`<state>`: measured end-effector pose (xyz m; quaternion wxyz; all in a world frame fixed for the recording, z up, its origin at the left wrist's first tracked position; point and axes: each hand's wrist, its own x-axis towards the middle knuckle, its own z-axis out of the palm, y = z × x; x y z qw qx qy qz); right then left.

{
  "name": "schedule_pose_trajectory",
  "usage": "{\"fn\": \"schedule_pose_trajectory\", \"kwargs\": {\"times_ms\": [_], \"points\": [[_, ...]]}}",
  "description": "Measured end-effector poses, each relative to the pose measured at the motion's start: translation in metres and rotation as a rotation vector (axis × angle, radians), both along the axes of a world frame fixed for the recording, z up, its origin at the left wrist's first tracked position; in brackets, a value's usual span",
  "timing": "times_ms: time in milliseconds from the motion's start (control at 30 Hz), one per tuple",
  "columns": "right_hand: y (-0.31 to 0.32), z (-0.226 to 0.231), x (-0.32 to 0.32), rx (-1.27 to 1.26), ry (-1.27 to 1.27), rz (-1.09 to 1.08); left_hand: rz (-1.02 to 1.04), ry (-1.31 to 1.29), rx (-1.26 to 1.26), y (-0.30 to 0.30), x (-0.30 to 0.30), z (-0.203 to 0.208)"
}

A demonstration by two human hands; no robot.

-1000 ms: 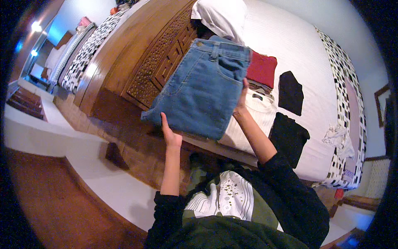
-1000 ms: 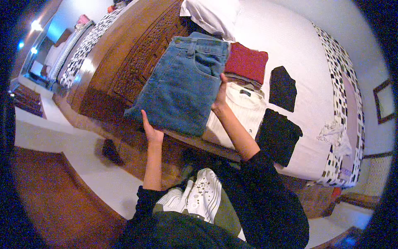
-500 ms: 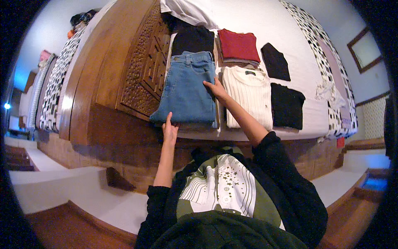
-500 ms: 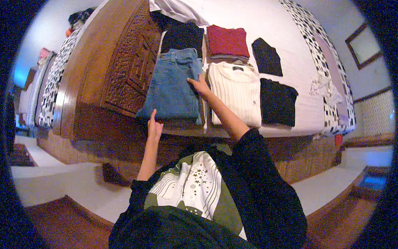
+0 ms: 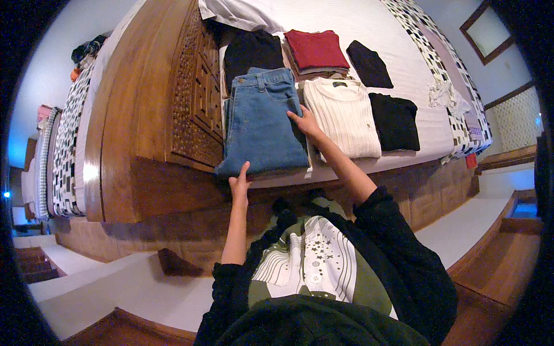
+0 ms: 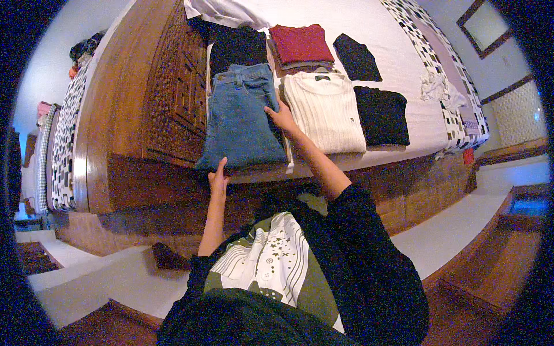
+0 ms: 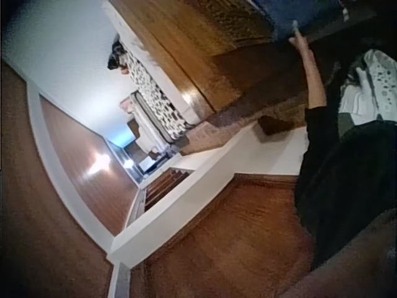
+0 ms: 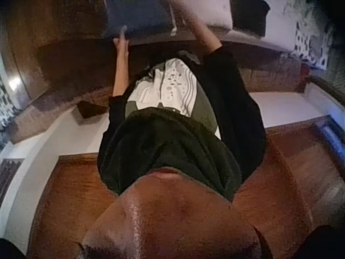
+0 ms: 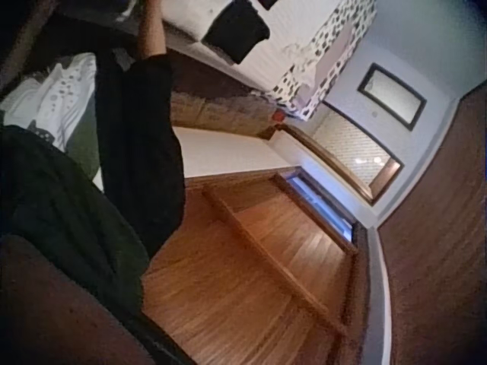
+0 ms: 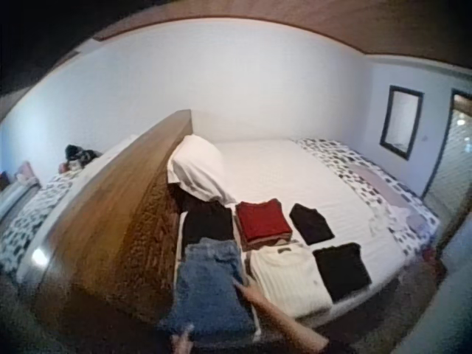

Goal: The person folds several pieces of clothing on a bed, including a red shirt, blue jeans, and a white shirt. Each item is smoothed, folded into a compact rectangle, and placed in a neat stack on the bed.

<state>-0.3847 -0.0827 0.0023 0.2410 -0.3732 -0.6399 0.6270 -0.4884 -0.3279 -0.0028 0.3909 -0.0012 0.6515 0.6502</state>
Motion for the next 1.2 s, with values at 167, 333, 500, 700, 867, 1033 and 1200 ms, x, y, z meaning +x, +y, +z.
{"fn": "schedule_pose_trajectory", "kwargs": {"times_ms": [167,333,500,700,867,1033,1200], "points": [[-0.061,0.047,0.001,0.793,-0.159,-0.189,-0.859,0.105,-0.231,-0.019,-0.014,0.033],[-0.102,0.070,0.003,1.105,-0.378,0.108,-0.500,1.138,-0.019,0.036,0.012,0.084],[-0.109,0.036,0.007,1.206,-0.466,0.183,-0.577,1.694,-0.568,0.067,-0.008,0.032],[-0.107,0.035,0.017,1.177,-0.416,0.212,-0.606,1.692,-0.644,0.068,-0.004,0.026],[-0.116,0.038,0.048,1.160,-0.498,0.201,-0.646,1.604,-0.622,0.065,-0.003,0.044],[-0.117,0.038,0.143,0.811,-0.272,0.228,-0.496,1.190,-0.155,0.082,0.068,0.064],[-0.111,0.018,0.286,0.469,-0.312,0.091,-0.762,0.852,0.212,0.106,0.206,0.042]]}}
